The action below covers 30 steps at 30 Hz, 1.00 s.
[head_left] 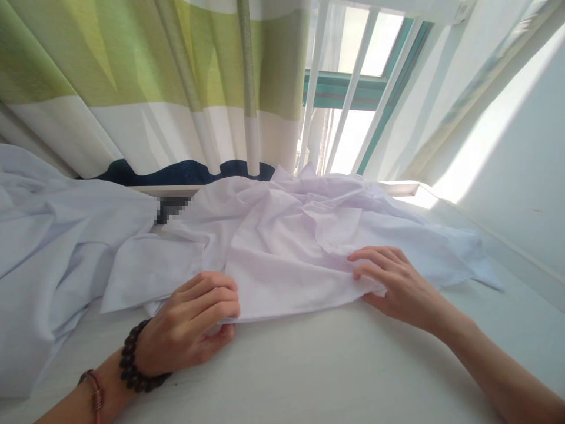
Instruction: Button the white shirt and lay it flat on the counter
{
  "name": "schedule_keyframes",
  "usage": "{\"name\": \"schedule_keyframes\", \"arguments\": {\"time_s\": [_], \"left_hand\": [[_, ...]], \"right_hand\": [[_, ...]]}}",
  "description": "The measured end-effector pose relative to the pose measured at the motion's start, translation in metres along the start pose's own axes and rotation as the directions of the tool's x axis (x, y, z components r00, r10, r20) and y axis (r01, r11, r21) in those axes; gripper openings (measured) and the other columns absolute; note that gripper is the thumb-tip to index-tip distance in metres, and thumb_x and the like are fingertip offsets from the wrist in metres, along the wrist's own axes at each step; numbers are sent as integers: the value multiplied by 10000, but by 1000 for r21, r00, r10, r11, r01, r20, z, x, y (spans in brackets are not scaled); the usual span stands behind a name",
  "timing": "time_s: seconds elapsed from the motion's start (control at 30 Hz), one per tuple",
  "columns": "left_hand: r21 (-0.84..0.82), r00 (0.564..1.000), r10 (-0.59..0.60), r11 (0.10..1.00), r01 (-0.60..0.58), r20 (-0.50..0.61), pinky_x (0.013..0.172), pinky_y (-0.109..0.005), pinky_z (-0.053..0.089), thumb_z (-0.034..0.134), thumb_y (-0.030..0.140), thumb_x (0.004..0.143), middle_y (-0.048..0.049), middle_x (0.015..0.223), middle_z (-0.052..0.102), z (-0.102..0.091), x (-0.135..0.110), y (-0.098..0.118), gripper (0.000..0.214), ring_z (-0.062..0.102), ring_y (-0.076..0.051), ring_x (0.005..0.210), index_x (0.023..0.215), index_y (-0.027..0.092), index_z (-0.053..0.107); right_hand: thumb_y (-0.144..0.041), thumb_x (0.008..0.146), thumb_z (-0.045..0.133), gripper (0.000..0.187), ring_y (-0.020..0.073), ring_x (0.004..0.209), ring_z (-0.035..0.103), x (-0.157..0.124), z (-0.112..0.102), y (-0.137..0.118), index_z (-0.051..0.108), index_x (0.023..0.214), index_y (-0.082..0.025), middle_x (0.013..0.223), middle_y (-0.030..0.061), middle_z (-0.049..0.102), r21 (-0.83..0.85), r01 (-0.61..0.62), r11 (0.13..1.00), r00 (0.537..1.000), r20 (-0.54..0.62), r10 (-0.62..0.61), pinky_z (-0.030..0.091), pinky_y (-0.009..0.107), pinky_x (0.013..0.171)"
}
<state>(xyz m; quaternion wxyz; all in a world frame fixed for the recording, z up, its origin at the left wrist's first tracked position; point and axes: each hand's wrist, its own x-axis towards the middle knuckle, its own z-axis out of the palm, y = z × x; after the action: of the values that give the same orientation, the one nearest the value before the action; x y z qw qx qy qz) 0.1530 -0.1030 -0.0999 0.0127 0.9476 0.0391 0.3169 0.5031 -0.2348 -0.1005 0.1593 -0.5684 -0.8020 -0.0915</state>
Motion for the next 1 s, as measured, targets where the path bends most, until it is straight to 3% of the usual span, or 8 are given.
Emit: {"name": "schedule_keyframes", "arguments": {"time_s": [0.1, 0.2, 0.37, 0.47, 0.67, 0.8, 0.9, 1.0], "left_hand": [[-8, 1000, -8, 1000, 8, -3, 772, -335, 511, 548, 59, 799, -42, 815, 632, 1, -1, 0, 141, 596, -206, 890, 878, 176, 558], [-10, 1000, -10, 1000, 10, -2, 771, -336, 504, 552, 31, 789, -49, 809, 628, 1, 1, 1, 151, 581, -208, 893, 866, 159, 568], [-16, 1000, 5, 1000, -5, 3, 772, -335, 501, 559, 12, 777, -47, 792, 631, 0, 2, 3, 162, 579, -207, 887, 866, 146, 577], [-13, 1000, 15, 1000, -15, 5, 780, -332, 499, 559, 9, 774, -45, 791, 634, 1, 1, 2, 166, 583, -206, 887, 870, 142, 580], [21, 998, 55, 998, -55, 23, 800, -329, 491, 534, -2, 785, -38, 791, 647, 0, 1, 2, 197, 598, -199, 869, 913, 141, 583], [37, 999, 6, 999, -7, 31, 818, -327, 491, 531, 19, 802, -47, 836, 649, -1, 2, 1, 188, 595, -206, 916, 932, 147, 577], [22, 997, -65, 998, 65, 32, 829, -341, 493, 552, 74, 828, -55, 890, 641, -1, -1, -3, 131, 584, -209, 937, 926, 160, 559], [5, 995, -79, 997, 79, 59, 807, -338, 494, 575, 103, 851, -46, 881, 634, -2, -4, -7, 84, 576, -205, 919, 890, 173, 549]], "right_hand": [[-55, 733, 599, 364, 249, 1030, 572, 0, 1, 1, 586, 1045, -241, 1110, 61, 649, 71, -8, 997, 1000, 17, 6, 397, 402, 905], [19, 731, 525, 390, 210, 910, 572, 0, 2, 4, 581, 1018, -239, 948, 29, 660, 101, 26, 994, 999, -23, -24, 395, 365, 852], [2, 802, 547, 228, 174, 741, 552, 0, 2, 8, 552, 892, -207, 761, 9, 610, -42, 16, 999, 953, -301, -28, 377, 342, 759], [-20, 819, 579, 194, 176, 732, 558, 1, 5, 9, 550, 868, -205, 738, 6, 605, -105, -16, 994, 926, -376, -25, 369, 347, 753], [82, 667, 506, 384, 239, 896, 570, 2, 16, 11, 604, 901, -206, 913, 58, 663, -77, -21, 997, 977, -211, 4, 387, 379, 796], [75, 578, 481, 597, 275, 1069, 530, 1, 7, 6, 601, 1085, -217, 1144, 84, 635, 3, 38, 999, 997, -70, -38, 388, 418, 886], [64, 578, 492, 696, 289, 1197, 459, 0, -1, -1, 565, 1206, -226, 1315, 99, 543, 58, 74, 996, 997, 6, -74, 378, 429, 938], [42, 655, 523, 608, 283, 1230, 437, -2, -4, -5, 587, 1190, -240, 1338, 97, 522, 96, 124, 988, 992, 23, -127, 365, 432, 962]]}}
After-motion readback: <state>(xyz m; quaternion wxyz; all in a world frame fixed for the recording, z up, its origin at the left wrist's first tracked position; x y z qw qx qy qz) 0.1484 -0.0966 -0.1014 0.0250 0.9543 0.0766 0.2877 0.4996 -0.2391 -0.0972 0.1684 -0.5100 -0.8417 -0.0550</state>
